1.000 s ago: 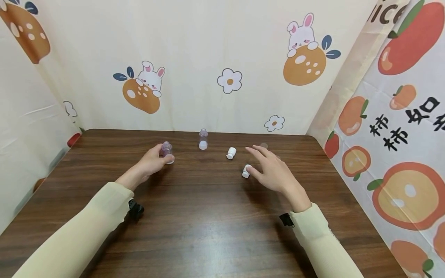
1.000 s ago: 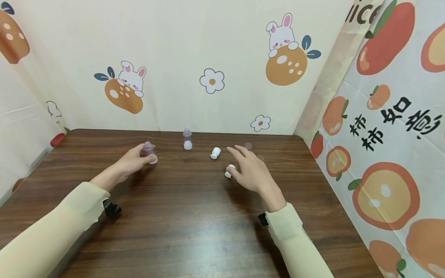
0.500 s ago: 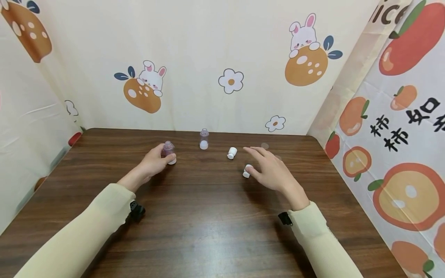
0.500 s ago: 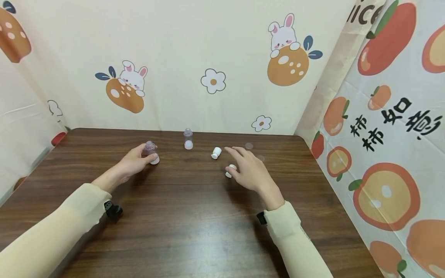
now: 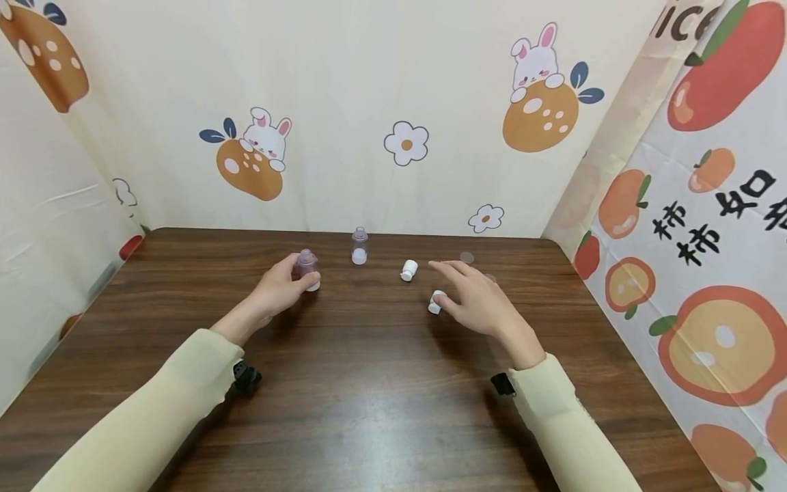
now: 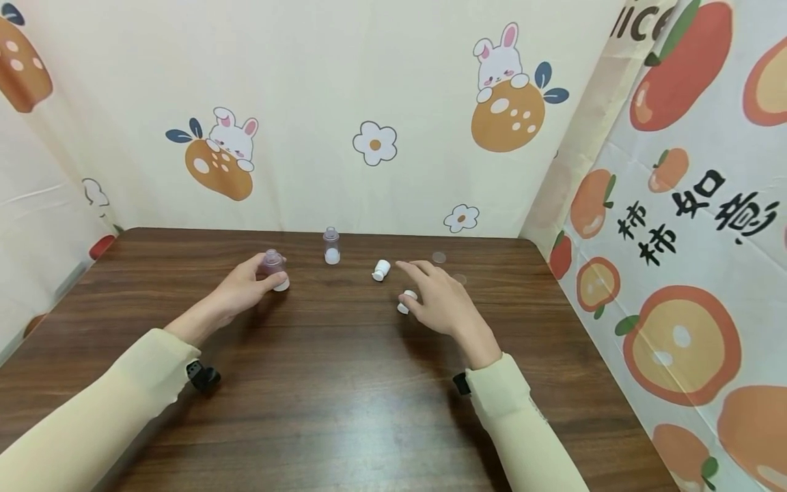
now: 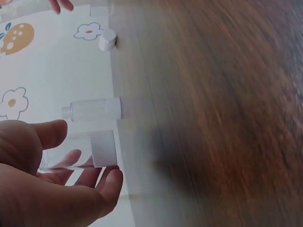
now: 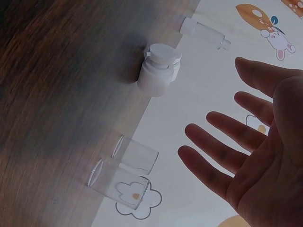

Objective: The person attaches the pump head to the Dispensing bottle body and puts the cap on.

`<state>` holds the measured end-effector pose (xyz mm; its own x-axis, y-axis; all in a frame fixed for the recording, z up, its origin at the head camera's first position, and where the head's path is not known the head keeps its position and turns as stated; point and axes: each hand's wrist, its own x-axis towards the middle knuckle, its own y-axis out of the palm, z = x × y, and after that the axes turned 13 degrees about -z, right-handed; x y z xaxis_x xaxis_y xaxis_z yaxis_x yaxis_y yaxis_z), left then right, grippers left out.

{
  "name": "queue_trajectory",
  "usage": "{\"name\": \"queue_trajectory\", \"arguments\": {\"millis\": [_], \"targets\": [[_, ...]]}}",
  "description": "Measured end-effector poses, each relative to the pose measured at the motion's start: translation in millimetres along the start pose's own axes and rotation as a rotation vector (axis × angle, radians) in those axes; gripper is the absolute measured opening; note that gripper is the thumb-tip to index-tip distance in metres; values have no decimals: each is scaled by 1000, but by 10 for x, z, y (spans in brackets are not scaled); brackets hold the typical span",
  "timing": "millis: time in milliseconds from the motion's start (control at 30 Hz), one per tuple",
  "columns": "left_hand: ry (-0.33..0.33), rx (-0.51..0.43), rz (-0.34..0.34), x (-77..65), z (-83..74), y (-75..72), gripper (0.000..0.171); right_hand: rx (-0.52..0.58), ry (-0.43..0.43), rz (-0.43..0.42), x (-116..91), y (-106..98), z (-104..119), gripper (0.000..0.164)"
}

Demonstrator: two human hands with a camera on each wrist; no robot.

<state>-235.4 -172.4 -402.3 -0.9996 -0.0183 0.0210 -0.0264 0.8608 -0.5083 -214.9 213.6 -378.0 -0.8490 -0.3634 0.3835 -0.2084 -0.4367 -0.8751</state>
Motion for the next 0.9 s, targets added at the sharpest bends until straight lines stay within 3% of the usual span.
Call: {"name": "queue_trajectory", "arguments": {"millis": [567,900], "targets": [[58,-8,-3,-88,-98,61,47,-8,-15,11,20,23,12,58],[93,10,-1,-151,-153,108,49,-42,-72,17,54,22,17,60]]}}
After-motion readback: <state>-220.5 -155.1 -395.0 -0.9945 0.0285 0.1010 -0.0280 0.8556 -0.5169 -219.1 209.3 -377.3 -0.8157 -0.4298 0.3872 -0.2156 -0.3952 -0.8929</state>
